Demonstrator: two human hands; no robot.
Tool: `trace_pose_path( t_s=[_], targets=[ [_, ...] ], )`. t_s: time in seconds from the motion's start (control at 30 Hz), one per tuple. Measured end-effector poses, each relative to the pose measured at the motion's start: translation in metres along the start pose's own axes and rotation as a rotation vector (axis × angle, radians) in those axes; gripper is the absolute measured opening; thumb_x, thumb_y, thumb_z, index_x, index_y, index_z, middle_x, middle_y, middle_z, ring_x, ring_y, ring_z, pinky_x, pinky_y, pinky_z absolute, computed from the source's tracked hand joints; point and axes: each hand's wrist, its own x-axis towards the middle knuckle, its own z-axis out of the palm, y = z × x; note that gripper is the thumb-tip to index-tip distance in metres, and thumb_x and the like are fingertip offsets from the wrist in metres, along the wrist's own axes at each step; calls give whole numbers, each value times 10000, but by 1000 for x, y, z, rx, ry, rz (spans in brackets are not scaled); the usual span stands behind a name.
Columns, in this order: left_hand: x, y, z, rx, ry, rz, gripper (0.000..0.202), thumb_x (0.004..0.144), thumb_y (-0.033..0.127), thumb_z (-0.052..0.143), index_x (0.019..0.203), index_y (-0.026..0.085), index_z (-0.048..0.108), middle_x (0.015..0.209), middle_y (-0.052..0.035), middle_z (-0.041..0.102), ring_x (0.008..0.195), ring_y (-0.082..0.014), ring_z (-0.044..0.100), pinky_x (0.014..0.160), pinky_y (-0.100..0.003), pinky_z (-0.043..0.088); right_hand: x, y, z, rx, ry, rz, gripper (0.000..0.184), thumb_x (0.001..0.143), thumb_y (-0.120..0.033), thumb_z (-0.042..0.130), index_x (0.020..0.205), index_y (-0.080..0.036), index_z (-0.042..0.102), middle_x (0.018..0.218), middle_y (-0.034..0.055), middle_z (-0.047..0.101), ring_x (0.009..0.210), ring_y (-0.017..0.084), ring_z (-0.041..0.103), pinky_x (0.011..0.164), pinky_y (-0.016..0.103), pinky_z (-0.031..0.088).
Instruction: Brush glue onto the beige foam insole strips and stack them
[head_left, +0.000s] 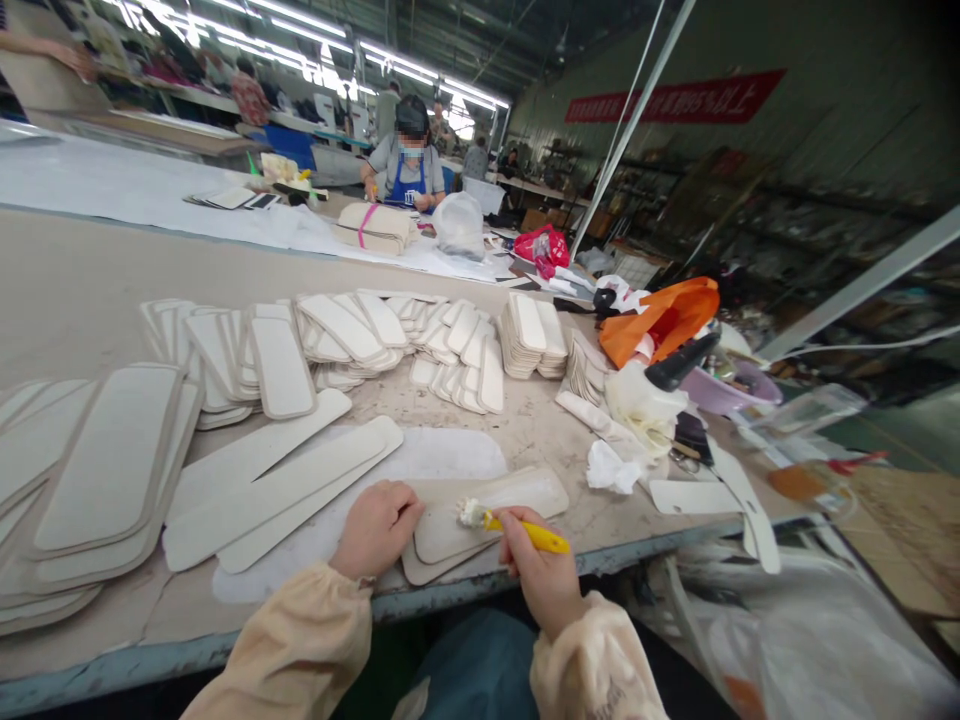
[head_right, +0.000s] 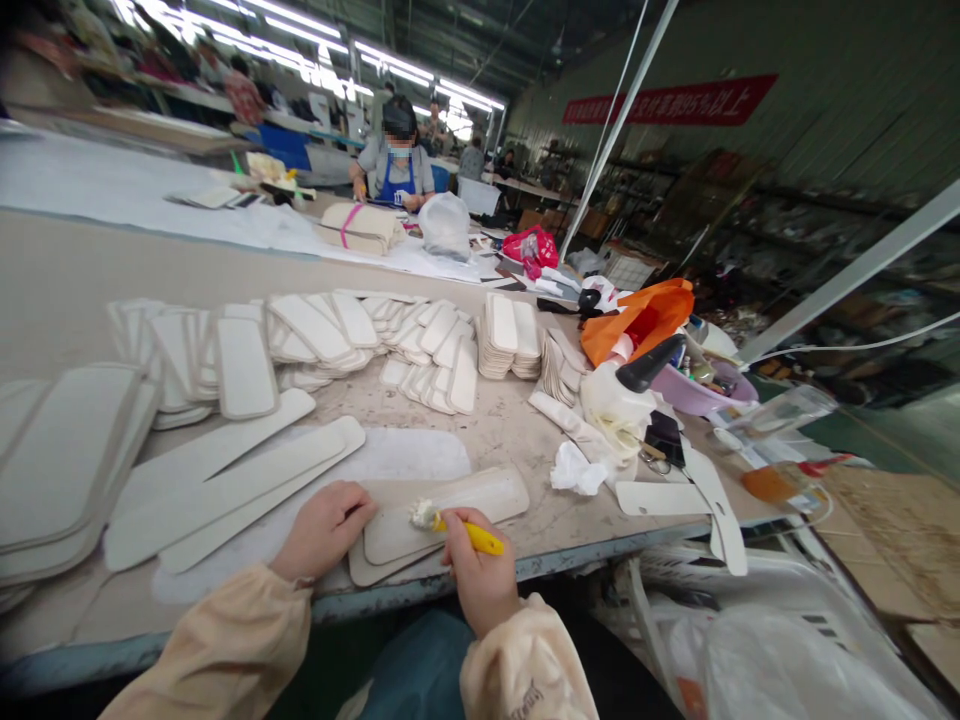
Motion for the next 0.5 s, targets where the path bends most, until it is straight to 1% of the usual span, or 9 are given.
trace_pose_path(
  t_s=[0.07,0.2,0.23,0.3,0.37,0.5],
  targets=[
    [1,1,0,0,-8,2,306,884,340,394,674,191,559,722,-51,592,759,-207,525,699,-327,365,-3,-2,-4,20,16,-6,374,829,-518,562,847,-150,622,480,-49,504,404,74,421,397,174,337],
    [0,-2,1,-11,-16,17,330,891,380,377,673,198,544,720,-44,588,755,-210,527,694,-331,364,-11,-1,10,55,-118,-24,348,843,-485,558,853,-147,640,486,-43,525,401,70,439,400,167,346],
    [0,-4,1,-11,-19,24,337,891,388,374,667,199,541,715,-42,586,749,-211,527,691,-332,363,-10,0,13,55,-134,-17,348,840,-484,560,851,-146,644,480,-42,526,395,71,439,394,168,345],
    [1,-7,3,-11,-26,45,337,888,394,375,670,201,545,716,-41,589,749,-213,530,697,-336,366,-5,4,11,50,-88,-5,357,833,-494,561,835,-147,646,466,-45,518,381,74,428,380,174,338],
    [2,-10,4,-11,-25,58,330,885,391,375,683,201,555,723,-42,594,757,-216,534,710,-340,372,2,8,-6,31,14,-8,363,823,-505,564,821,-151,644,456,-49,505,376,79,417,374,181,335],
    [2,-9,5,3,-19,60,328,883,385,367,693,201,561,726,-43,601,758,-216,539,716,-344,380,14,14,-66,-84,247,-31,362,794,-518,587,823,-161,646,457,-51,497,379,94,423,365,194,344]
  ],
)
